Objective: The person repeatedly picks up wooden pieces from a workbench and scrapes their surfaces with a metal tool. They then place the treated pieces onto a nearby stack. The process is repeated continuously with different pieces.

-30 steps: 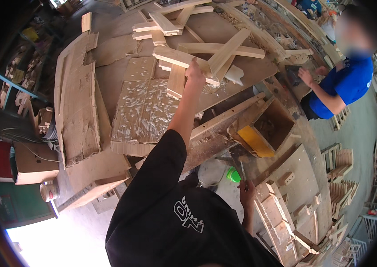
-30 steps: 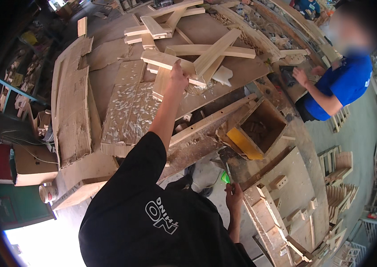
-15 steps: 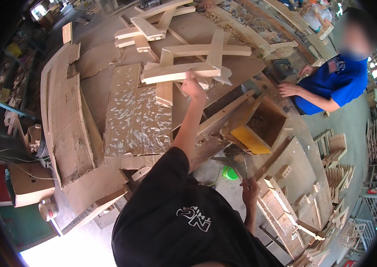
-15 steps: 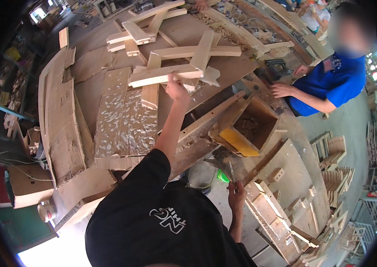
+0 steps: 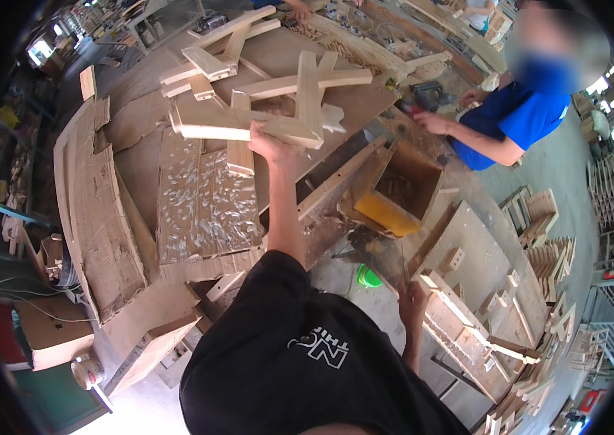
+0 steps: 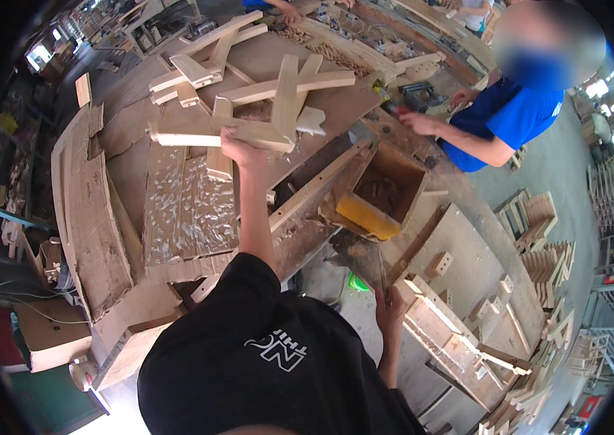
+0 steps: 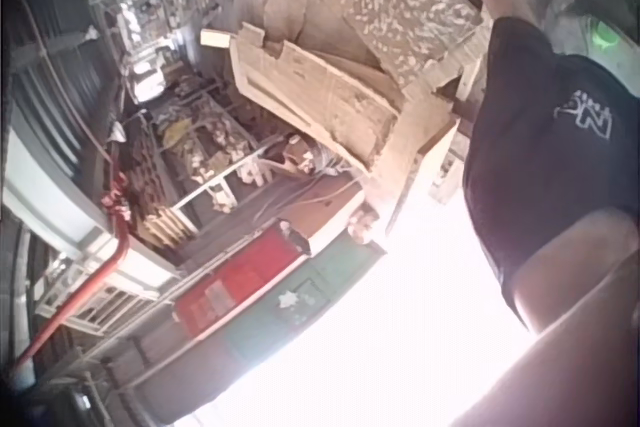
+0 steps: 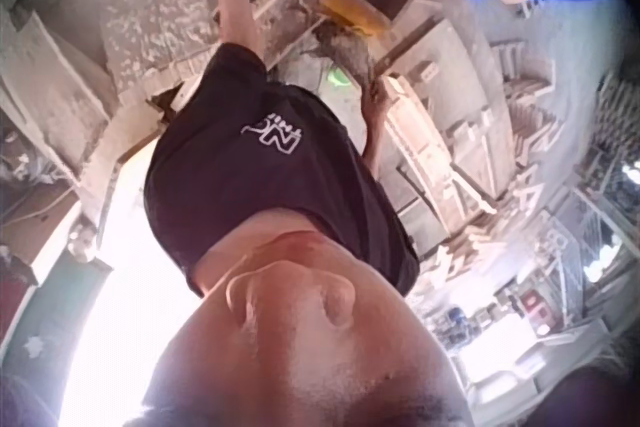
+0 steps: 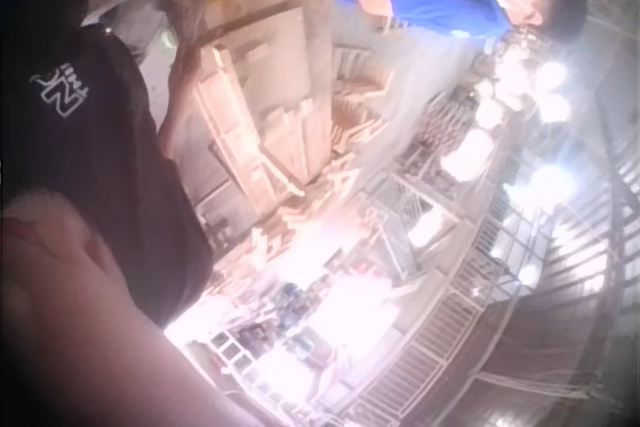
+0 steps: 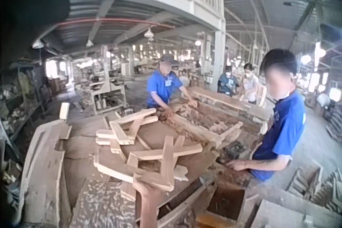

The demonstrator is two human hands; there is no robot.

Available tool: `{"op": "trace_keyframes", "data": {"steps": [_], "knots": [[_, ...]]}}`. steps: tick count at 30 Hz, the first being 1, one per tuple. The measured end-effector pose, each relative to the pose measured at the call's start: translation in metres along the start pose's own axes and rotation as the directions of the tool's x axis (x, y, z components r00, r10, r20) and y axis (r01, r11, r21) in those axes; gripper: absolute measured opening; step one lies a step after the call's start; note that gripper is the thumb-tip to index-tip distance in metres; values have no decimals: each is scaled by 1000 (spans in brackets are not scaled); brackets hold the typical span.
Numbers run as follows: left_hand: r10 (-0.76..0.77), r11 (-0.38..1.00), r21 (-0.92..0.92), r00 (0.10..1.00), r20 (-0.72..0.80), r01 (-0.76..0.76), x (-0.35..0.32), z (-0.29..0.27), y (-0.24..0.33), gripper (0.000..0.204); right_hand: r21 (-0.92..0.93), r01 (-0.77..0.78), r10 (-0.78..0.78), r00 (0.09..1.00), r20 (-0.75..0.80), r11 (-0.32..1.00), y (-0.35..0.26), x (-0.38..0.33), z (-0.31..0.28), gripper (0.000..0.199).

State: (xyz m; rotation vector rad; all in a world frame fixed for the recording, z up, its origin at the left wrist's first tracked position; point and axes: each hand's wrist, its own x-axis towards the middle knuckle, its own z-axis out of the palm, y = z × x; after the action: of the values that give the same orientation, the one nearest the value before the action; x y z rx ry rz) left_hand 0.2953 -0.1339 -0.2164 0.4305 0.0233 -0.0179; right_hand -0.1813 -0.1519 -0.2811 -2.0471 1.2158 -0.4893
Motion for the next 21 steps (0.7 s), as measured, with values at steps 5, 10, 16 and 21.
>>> {"op": "trace_keyframes", "data": {"steps": [5,10,16,21], "knots": [[99,980,146,971,217,-133,-69,9,77,41,157,144,-140,989,-36,977,-49,25,3,19],[265,964,-52,915,304,-262,-121,10,174,53,392,415,-485,869,96,821,-168,23,19,29],[568,719,-20,571,592,-695,-145,-7,237,60,539,628,-802,573,167,561,-256,-25,61,71],[665,545,68,480,572,-836,-156,-40,267,69,523,671,-847,473,244,525,-274,-51,88,75]]}}
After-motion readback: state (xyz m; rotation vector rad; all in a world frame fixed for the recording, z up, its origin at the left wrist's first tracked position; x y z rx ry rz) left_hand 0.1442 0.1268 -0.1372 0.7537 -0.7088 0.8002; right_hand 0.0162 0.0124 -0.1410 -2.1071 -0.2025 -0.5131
